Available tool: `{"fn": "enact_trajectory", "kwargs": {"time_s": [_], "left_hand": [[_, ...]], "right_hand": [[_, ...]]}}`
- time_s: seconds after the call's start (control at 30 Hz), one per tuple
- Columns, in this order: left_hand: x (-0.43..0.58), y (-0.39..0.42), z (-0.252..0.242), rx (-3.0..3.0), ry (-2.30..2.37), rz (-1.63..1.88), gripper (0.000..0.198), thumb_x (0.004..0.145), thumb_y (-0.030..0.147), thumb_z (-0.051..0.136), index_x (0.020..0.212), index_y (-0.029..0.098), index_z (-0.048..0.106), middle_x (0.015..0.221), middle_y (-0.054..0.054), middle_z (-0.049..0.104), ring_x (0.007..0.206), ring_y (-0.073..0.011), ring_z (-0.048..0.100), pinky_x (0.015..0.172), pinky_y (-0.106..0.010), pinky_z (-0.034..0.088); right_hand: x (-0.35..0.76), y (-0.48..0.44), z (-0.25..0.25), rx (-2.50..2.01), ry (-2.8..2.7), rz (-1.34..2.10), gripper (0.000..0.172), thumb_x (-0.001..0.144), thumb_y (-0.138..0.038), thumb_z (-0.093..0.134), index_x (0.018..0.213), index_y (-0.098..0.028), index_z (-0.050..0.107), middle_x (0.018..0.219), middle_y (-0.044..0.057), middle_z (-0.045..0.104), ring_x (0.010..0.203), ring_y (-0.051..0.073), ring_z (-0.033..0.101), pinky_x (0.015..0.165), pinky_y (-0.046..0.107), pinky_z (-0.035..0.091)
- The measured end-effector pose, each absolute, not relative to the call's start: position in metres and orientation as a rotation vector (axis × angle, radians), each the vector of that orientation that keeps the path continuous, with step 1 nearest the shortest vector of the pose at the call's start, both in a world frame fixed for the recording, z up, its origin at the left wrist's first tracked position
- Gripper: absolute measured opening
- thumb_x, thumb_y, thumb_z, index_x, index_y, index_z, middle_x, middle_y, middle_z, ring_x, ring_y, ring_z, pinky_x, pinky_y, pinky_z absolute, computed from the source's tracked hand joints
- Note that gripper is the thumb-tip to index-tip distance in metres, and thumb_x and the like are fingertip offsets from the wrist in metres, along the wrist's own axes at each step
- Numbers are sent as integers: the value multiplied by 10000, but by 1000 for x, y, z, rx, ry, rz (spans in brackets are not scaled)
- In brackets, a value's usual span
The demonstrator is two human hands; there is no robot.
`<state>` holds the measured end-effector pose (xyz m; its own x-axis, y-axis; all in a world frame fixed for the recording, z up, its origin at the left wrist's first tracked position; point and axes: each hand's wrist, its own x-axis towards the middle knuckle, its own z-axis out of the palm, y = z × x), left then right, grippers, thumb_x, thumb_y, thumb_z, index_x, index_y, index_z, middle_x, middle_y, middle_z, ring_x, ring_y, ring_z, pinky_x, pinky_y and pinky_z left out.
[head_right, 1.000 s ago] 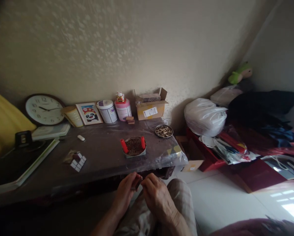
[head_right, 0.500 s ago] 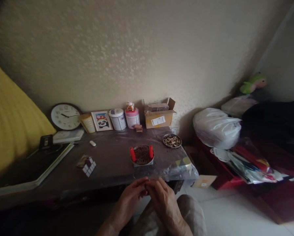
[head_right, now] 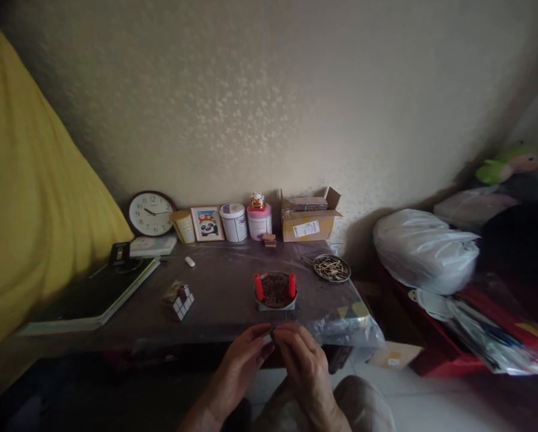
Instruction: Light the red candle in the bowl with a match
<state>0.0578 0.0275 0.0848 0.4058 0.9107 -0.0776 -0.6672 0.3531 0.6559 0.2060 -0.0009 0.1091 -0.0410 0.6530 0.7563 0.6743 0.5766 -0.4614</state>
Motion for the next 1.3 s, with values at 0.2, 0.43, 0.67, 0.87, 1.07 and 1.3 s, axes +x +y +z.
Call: {"fn": "enact_trajectory", "kwargs": {"time_s": [0.2,0.43,0.67,0.87,1.07,1.3], "left_hand": [[51,26,90,605,492,1081,221,745,246,737,956,181,731,1033,-69,731,997,-197,622,928,-318,432],[52,29,99,583,636,1158,182,693,282,786,811,162,717,808,-44,741,797,-151,652,803,-278,466],[45,27,104,616,648,1193,216,703,313,771,851,166,717,887,-56,739,877,-180,651,859,-318,469],[47,33,99,590,704,1217,252,631,348,817,773,171,706,798,-52,750,800,-172,663,827,-321,472],[43,25,109,639,646,1226,244,718,353,760,868,168,708,931,-67,741,917,-188,651,893,-318,461],[38,28,95,635,648,1211,177,781,303,710,898,170,701,934,-51,738,916,-159,642,885,-283,465]], "right_hand": [[203,1,104,-1160,-1717,-80,140,929,-174,518,985,-250,622,886,36,735,814,176,703,742,278,575],[194,-6,119,-1075,-1680,-87,193,902,-86,526,996,-232,610,932,54,698,845,165,672,768,282,543],[196,3,121,-1137,-1697,-176,167,911,-100,512,960,-230,604,892,52,694,811,169,663,739,302,543],[189,-19,143,-1016,-1652,-216,285,876,-66,551,1082,-261,579,981,64,696,872,186,670,760,332,546],[209,26,92,-1297,-1602,-209,178,919,-171,475,841,-212,630,793,48,709,763,182,674,709,314,550],[220,24,100,-1374,-1405,-161,84,914,-223,542,880,-204,617,824,39,700,795,169,677,738,287,547]]}}
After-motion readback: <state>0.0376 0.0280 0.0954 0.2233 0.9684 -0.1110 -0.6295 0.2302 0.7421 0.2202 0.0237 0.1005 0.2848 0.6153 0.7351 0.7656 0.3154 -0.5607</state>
